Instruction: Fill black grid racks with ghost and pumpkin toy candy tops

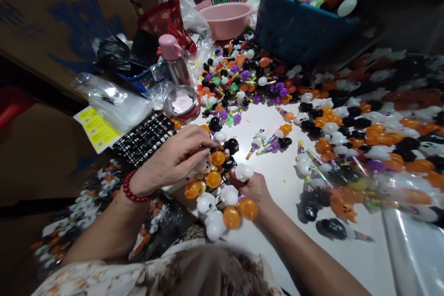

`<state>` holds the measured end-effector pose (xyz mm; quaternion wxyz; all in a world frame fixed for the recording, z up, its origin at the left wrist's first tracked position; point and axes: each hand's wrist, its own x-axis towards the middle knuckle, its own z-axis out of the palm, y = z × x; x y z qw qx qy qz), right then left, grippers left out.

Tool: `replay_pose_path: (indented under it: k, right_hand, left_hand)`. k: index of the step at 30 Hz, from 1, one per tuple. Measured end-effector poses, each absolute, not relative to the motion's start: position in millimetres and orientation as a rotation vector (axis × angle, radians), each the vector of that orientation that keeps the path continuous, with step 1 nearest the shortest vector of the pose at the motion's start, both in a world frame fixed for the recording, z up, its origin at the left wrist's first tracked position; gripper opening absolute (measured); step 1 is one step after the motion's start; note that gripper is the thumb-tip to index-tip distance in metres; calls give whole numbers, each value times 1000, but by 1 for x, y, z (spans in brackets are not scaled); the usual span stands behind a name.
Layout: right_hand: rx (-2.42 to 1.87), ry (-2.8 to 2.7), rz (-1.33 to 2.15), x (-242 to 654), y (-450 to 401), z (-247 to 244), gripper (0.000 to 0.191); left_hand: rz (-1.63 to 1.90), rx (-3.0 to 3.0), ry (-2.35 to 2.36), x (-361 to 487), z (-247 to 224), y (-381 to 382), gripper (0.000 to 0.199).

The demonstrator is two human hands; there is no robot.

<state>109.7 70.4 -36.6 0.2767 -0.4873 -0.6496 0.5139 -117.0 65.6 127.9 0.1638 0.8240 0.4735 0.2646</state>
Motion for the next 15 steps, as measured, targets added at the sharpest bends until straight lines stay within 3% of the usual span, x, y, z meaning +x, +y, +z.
replay_pose_path:
  k: [15]
  right_hand:
    - [-1230, -2030, 1242, 108, 77, -16, 15]
  left_hand:
    - [776, 2414, 1230, -111, 99, 47, 29]
